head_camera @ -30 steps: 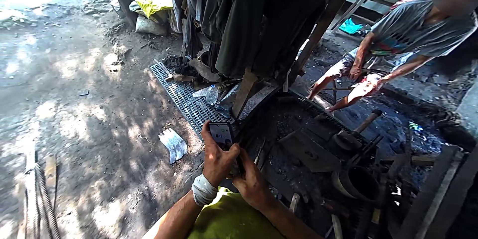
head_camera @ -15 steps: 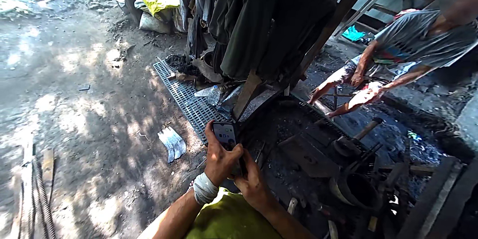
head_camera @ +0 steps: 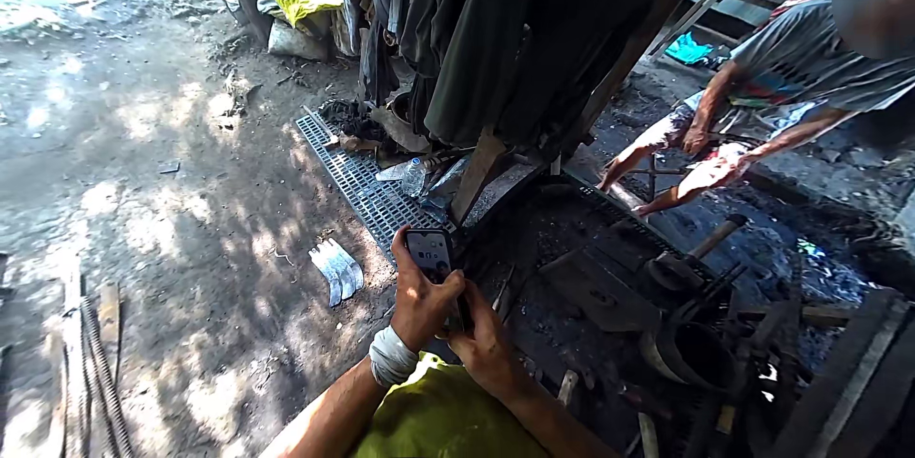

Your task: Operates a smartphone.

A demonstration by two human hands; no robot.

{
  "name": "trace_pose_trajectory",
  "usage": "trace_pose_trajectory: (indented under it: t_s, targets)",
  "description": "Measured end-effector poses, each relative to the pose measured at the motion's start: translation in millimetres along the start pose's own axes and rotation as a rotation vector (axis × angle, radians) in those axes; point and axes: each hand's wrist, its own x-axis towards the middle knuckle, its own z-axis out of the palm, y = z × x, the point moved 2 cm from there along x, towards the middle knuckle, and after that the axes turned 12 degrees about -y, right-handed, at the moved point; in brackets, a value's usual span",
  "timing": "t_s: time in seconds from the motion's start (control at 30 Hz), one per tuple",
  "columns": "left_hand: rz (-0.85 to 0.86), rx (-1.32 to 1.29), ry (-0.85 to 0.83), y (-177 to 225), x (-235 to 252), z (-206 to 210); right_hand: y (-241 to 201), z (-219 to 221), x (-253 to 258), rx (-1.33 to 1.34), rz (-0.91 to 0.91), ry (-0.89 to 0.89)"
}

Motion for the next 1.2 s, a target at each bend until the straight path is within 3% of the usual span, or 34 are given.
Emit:
trace_pose_trajectory:
  t_s: [1.2]
  targets:
    - [-0.021,0.009,-0.032,-2.3,4.8,4.0,-0.6,-3.1,-0.9,0.055,0.048,0.029]
